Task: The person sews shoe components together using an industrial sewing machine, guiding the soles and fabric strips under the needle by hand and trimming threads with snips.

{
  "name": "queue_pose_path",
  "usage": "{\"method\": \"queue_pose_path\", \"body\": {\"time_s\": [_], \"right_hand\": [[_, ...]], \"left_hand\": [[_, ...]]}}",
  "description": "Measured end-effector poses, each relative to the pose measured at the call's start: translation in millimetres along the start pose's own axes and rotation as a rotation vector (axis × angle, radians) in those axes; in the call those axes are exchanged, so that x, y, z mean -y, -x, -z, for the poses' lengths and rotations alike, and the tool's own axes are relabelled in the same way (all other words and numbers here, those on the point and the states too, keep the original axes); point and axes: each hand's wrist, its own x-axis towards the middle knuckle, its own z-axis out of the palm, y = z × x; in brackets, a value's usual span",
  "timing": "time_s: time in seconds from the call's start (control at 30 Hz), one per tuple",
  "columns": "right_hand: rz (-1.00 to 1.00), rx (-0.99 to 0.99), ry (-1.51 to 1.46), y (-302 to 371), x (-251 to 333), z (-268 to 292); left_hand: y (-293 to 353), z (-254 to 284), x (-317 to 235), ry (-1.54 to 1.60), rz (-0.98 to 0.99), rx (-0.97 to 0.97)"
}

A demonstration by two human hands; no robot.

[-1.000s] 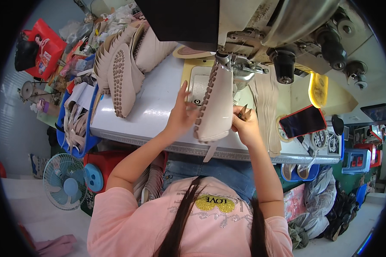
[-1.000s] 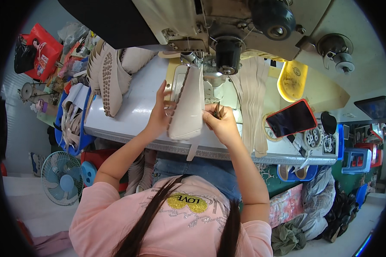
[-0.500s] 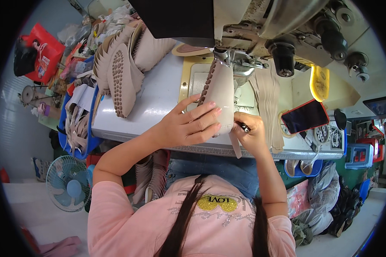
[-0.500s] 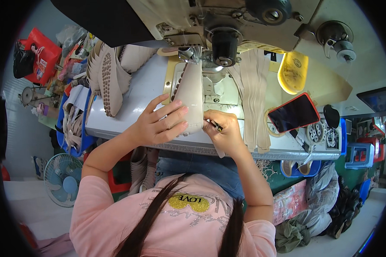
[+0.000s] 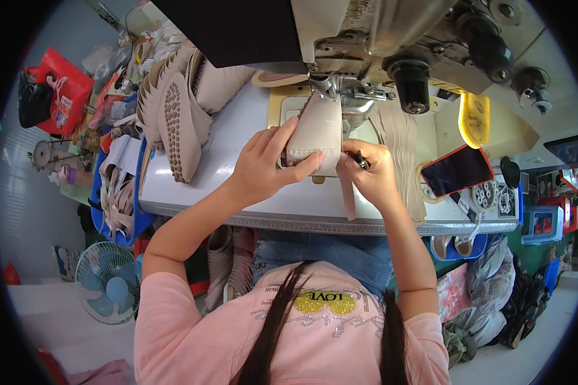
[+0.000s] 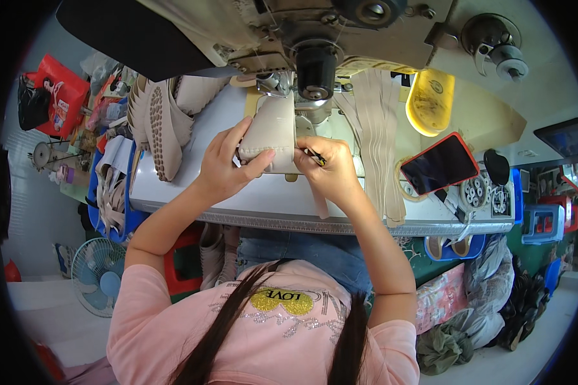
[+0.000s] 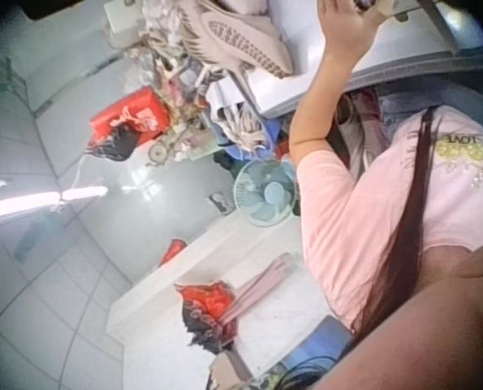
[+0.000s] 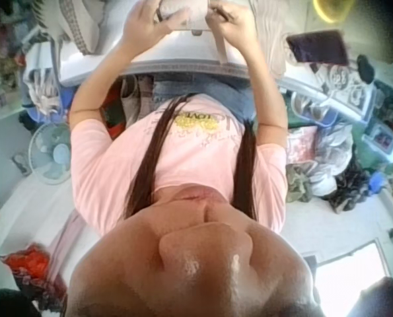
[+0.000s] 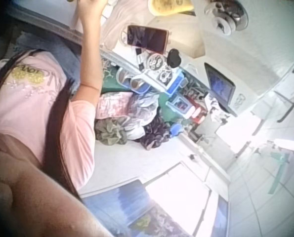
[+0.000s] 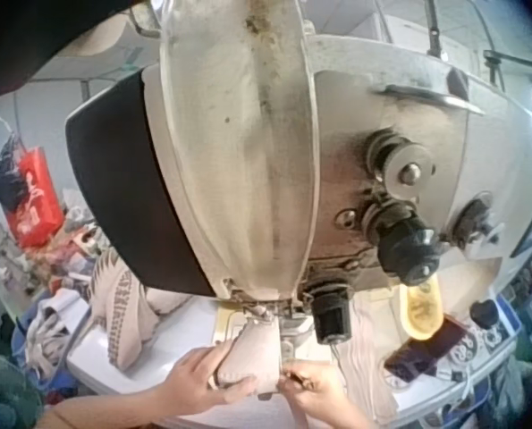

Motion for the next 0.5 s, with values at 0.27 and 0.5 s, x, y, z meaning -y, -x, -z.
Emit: {"method": "queue_pose_path", "body": {"time_s": [0.27,0.5], "right_hand": [[0.093,-0.035,0.102,-12.9,1.2,1.6],[0.168,-0.002,0.170,-18.4,-6.6,5.1]], "left_hand": [[-9.6,-20.9,12.2,0.252,0.085,-0.149],[-12.5,-24.1,10.5,0.500,0.240,-0.108]]}}
